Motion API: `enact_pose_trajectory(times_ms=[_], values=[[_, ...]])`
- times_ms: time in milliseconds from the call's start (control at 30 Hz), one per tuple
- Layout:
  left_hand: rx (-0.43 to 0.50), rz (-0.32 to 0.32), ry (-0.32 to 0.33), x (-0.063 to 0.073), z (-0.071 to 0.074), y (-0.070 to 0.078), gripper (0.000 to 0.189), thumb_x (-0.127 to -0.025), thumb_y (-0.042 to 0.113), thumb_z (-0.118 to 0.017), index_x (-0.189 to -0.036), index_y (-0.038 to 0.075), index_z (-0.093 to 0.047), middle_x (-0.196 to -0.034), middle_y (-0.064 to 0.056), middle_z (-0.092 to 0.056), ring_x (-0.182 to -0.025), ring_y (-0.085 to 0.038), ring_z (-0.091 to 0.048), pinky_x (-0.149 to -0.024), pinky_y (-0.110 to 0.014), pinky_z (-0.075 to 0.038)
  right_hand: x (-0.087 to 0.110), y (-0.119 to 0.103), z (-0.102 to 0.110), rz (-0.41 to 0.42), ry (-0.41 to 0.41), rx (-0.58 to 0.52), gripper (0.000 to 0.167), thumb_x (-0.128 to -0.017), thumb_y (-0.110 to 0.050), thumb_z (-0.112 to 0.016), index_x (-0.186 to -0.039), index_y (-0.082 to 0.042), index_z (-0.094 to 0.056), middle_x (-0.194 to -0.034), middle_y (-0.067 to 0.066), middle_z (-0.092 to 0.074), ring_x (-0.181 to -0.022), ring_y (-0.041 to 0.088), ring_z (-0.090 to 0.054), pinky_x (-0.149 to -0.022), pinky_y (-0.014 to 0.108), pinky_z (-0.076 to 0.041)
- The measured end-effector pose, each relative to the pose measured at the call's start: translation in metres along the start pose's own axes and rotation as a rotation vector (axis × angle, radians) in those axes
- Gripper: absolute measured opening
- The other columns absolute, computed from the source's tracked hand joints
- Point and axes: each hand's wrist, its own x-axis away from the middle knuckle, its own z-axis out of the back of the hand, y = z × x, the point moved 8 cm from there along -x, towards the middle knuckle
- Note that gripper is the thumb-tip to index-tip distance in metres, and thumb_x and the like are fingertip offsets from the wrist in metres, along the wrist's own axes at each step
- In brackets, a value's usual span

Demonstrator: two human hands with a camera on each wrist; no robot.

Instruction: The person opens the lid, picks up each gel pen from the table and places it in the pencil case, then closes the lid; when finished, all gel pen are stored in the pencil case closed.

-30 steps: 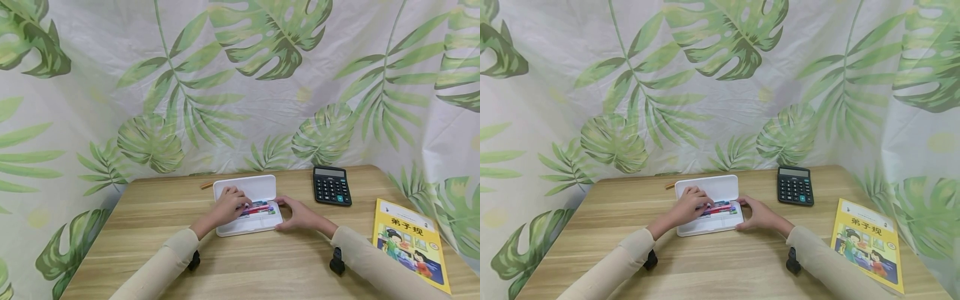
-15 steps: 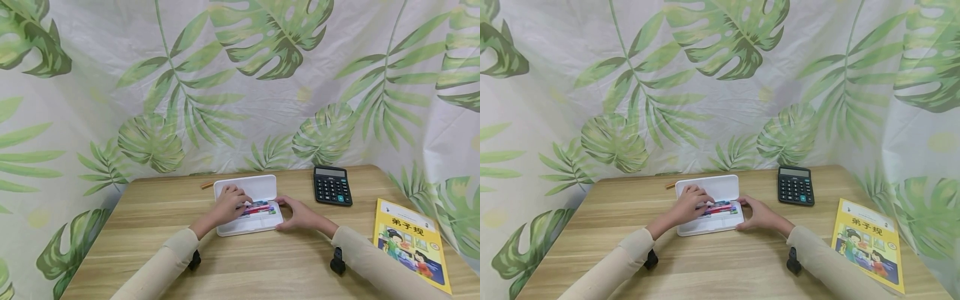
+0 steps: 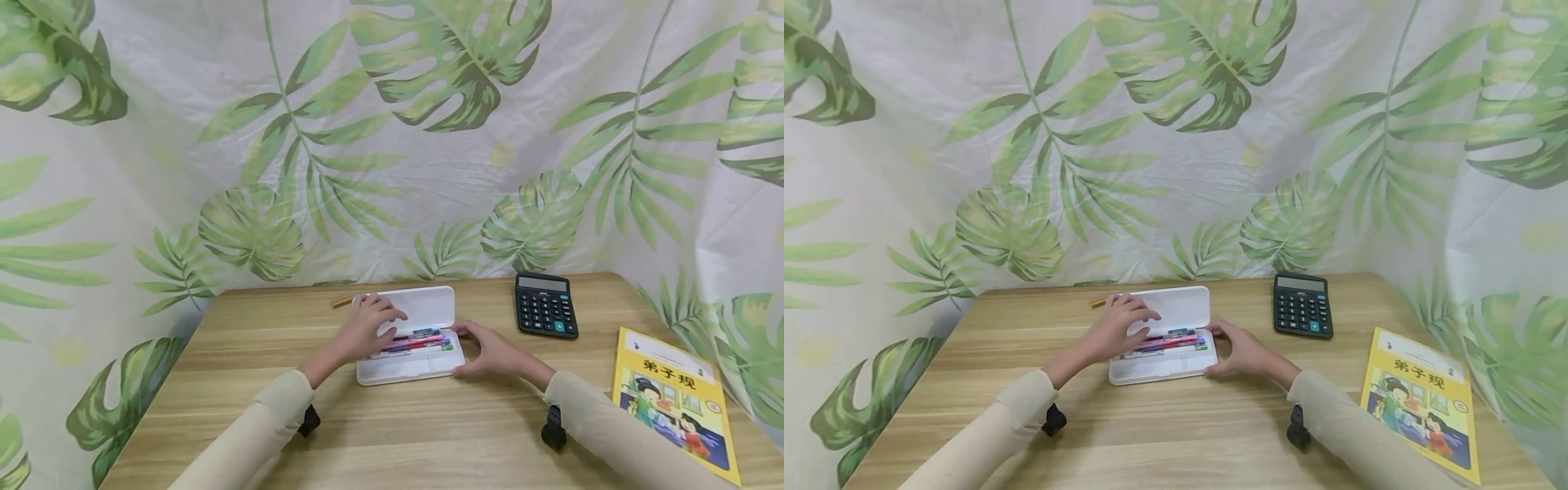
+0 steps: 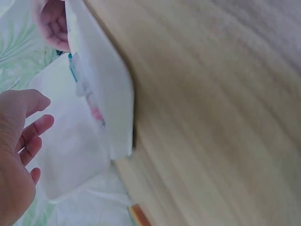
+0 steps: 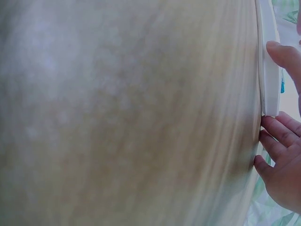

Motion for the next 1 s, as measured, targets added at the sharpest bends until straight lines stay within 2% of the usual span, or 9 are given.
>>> enact_pose_trajectory(times_ms=[300, 433, 533, 733, 900, 1000], values=[[0.013, 0.003, 0.088, 0.0, 0.036, -0.008, 0.026, -0.087, 0.005, -0.076, -0.113, 0.012, -0.075, -0.096, -0.007, -0.071, -0.099, -0.027, -0.056, -0.092, -0.055, -0.034, 0.001, -0.002, 0.002, 0.022, 0.011, 0.009, 0.082, -0.072, -0.026, -0.092, -0.138, 0.001, -0.052, -0.135, 0.016, -0.062, -0.132, 0.035, -0.055, -0.116, 0.053, -0.036], [0.025, 0.032, 0.108, -0.002, 0.047, -0.015, 0.026, -0.087, 0.006, -0.076, -0.112, 0.011, -0.075, -0.095, -0.007, -0.069, -0.097, -0.026, -0.055, -0.091, -0.053, -0.033, 0.001, -0.001, 0.002, 0.023, 0.013, 0.019, 0.082, -0.072, -0.026, -0.093, -0.138, 0.001, -0.052, -0.135, 0.016, -0.062, -0.132, 0.035, -0.055, -0.115, 0.052, -0.036], [0.069, 0.06, 0.108, -0.005, 0.053, -0.02, 0.025, -0.088, 0.005, -0.076, -0.112, 0.01, -0.076, -0.094, -0.006, -0.069, -0.096, -0.026, -0.055, -0.089, -0.053, -0.032, 0.0, -0.001, 0.001, 0.02, 0.012, 0.021, 0.082, -0.071, -0.027, -0.093, -0.138, 0.0, -0.052, -0.135, 0.015, -0.062, -0.132, 0.034, -0.055, -0.116, 0.052, -0.036], [0.147, 0.109, 0.104, -0.018, 0.057, -0.029, 0.022, -0.088, 0.009, -0.076, -0.111, 0.009, -0.076, -0.094, -0.006, -0.073, -0.095, -0.027, -0.061, -0.087, -0.053, -0.035, 0.0, 0.0, 0.0, 0.021, 0.009, 0.004, 0.083, -0.071, -0.027, -0.093, -0.138, -0.001, -0.052, -0.136, 0.014, -0.062, -0.133, 0.033, -0.055, -0.116, 0.052, -0.036], [0.212, 0.085, 0.094, -0.034, 0.055, -0.033, 0.02, -0.089, 0.008, -0.075, -0.109, 0.005, -0.076, -0.1, -0.012, -0.076, -0.096, -0.028, -0.068, -0.091, -0.049, -0.049, 0.0, 0.0, 0.001, 0.022, 0.01, 0.001, 0.083, -0.071, -0.027, -0.093, -0.138, -0.001, -0.052, -0.135, 0.013, -0.062, -0.133, 0.032, -0.055, -0.116, 0.051, -0.036], [0.236, 0.084, 0.071, -0.042, 0.051, -0.036, 0.021, -0.09, 0.009, -0.074, -0.11, 0.003, -0.076, -0.103, -0.013, -0.077, -0.099, -0.028, -0.069, -0.092, -0.048, -0.052, 0.001, -0.002, 0.001, 0.022, 0.007, -0.005, 0.083, -0.071, -0.026, -0.093, -0.138, 0.0, -0.052, -0.135, 0.014, -0.062, -0.133, 0.033, -0.055, -0.117, 0.051, -0.035]])
